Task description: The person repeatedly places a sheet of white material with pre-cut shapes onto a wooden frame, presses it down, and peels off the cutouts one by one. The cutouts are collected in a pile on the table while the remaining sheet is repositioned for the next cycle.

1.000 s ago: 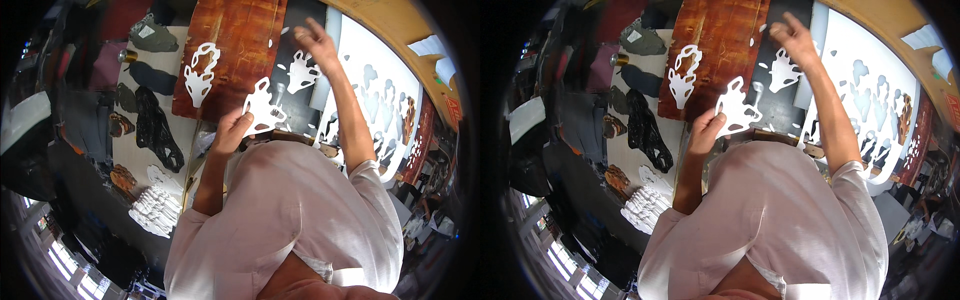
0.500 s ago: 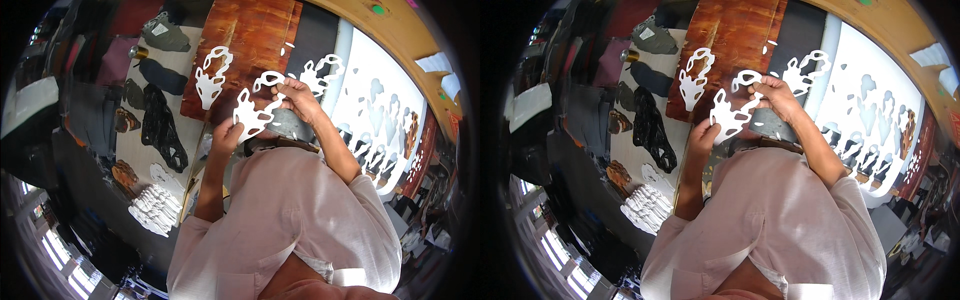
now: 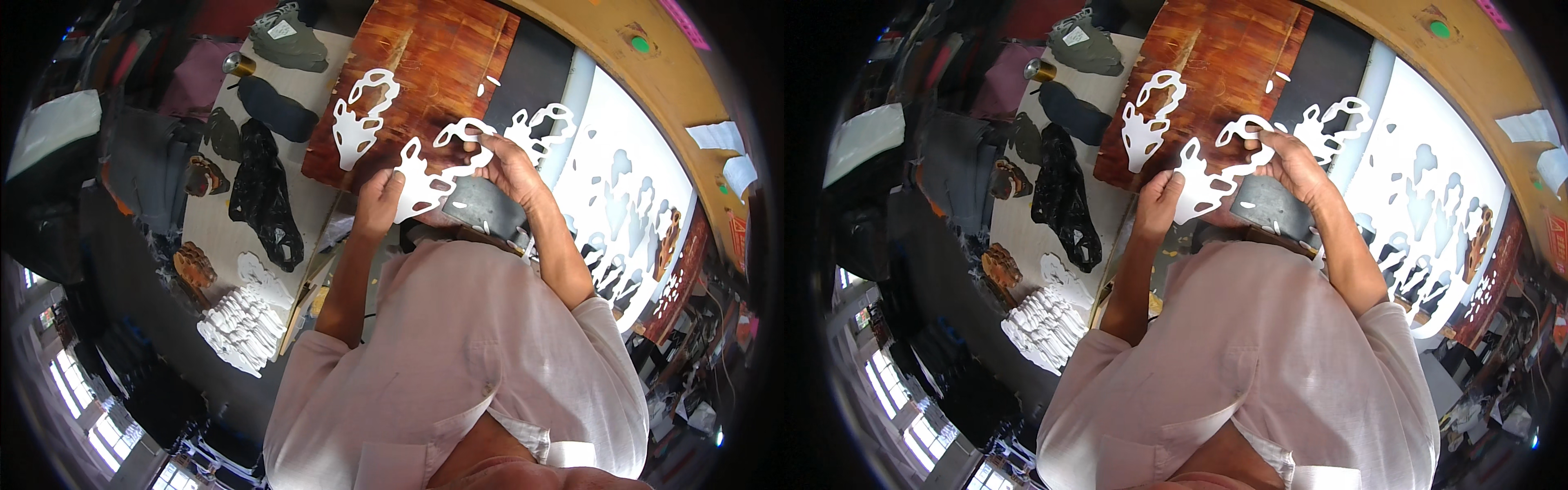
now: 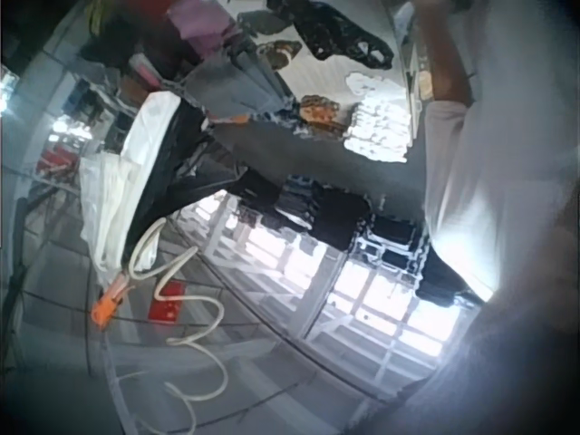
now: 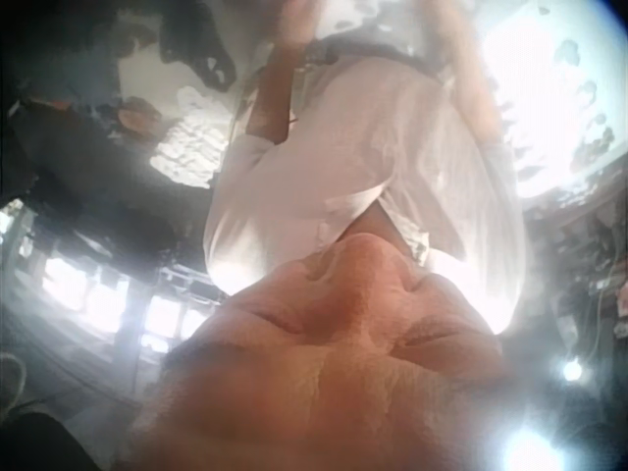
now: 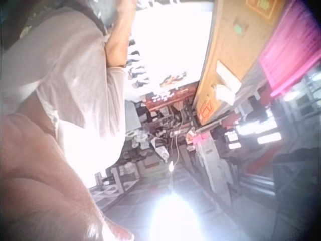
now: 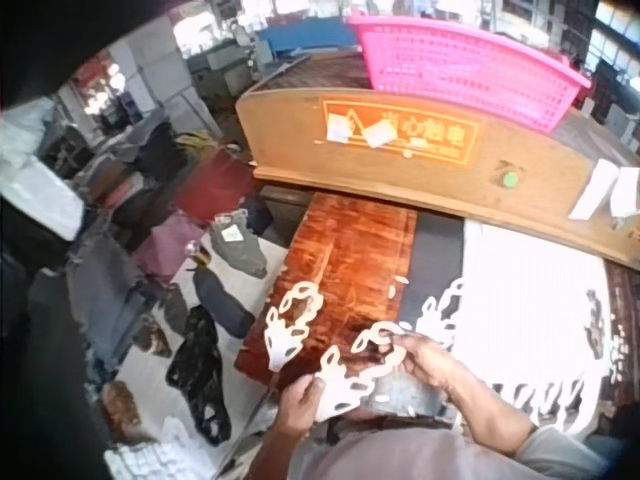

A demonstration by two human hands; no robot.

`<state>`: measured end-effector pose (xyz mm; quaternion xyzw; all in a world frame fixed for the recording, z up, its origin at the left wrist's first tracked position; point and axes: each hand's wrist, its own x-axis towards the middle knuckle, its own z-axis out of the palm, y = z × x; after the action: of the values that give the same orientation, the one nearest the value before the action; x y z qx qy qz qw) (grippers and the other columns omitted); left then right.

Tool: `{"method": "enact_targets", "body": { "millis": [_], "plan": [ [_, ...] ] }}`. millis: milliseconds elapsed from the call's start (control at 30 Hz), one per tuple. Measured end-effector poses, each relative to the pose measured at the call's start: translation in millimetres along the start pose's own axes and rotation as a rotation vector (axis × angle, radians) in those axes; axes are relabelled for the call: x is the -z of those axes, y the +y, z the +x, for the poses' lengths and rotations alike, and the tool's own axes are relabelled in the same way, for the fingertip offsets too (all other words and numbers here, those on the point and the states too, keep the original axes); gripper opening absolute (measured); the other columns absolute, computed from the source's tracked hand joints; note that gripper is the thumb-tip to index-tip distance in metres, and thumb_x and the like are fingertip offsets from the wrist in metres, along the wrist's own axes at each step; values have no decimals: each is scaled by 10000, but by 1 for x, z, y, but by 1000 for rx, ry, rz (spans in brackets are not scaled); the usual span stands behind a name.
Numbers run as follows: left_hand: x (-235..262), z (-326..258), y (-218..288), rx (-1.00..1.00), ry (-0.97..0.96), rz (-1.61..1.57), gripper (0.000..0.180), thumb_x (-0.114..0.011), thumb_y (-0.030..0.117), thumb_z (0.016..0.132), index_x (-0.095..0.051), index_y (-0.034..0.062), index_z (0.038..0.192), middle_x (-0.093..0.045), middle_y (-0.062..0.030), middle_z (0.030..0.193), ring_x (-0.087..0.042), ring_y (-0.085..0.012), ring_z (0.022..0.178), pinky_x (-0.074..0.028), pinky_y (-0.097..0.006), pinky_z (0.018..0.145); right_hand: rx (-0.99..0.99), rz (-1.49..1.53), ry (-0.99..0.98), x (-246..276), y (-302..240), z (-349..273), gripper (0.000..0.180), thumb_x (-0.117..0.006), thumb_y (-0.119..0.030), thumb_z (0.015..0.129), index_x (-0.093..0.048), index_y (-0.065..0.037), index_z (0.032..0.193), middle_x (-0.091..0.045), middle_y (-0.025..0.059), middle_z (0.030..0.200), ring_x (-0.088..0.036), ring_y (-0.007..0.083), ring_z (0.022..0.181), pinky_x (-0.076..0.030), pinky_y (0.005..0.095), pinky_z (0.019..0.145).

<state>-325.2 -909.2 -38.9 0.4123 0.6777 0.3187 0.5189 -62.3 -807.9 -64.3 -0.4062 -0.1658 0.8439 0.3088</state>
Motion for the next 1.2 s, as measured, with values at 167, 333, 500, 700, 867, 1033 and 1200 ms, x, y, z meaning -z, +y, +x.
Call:
{"method": "enact_targets", "body": {
  "millis": [167, 333, 500, 700, 867, 1033, 1200],
  "plan": [
    [23, 6, 9, -113, 138, 48, 296, -606, 254, 1106, -714, -20, 1138, -649, 41, 935, -538, -36, 853, -479, -238, 753, 179, -317, 46, -27, -11, 21, 302, -682, -88, 1011, -683, 1, 1300, -692, 20, 992, -657, 105, 802, -581, 265, 724],
    [64, 34, 28, -117, 383, 75, 373, -621, 280, 1078, -702, -45, 1244, -752, -112, 1036, -654, -148, 919, -533, -337, 853, 344, -595, -63, -70, -33, 96, 339, -731, -166, 988, -704, -13, 1289, -715, 36, 934, -662, 115, 797, -543, 286, 749],
    [61, 67, -13, -123, 407, 936, 1072, -845, 510, 829, -368, -121, 1553, -467, -356, 1539, -432, -522, 1453, -376, -557, 1202, 545, -1526, 78, -87, -36, 184, 647, -701, -321, 940, -553, -28, 1497, -632, 223, 1441, -568, 415, 1372, -465, 430, 1151],
    [41, 74, -79, -459, 617, 1020, 797, -764, 382, 954, -461, -75, 1532, -470, -317, 1556, -417, -485, 1486, -342, -566, 1233, 612, -1900, -55, -113, -17, 202, 551, -675, -433, 956, -642, -134, 1417, -576, 131, 1499, -472, 385, 1418, -393, 507, 1188],
    [34, 32, -69, -477, 506, 1027, 740, -859, 293, 847, -564, -74, 1417, -576, -287, 1391, -542, -484, 1272, -428, -573, 1115, 637, -1889, 19, -79, 20, 143, 436, -664, -312, 956, -697, -127, 1350, -614, 98, 1422, -517, 355, 1312, -433, 492, 1118],
    [20, -6, -41, -260, 363, 1046, 767, -875, 273, 827, -551, -33, 1451, -547, -265, 1423, -519, -475, 1294, -427, -563, 1112, 683, -1362, 112, -6, 8, 70, 510, -712, -368, 983, -657, -120, 1425, -584, 120, 1524, -506, 377, 1383, -389, 481, 1213],
    [-1, 18, -7, -734, 549, 902, 742, -853, 251, 856, -536, 0, 1479, -511, -282, 1475, -506, -487, 1317, -409, -555, 1132, 555, -1973, 868, 104, -81, 26, 604, -757, -229, 896, -615, -144, 1477, -606, 108, 1479, -505, 382, 1373, -358, 524, 1220]
  ]
}}
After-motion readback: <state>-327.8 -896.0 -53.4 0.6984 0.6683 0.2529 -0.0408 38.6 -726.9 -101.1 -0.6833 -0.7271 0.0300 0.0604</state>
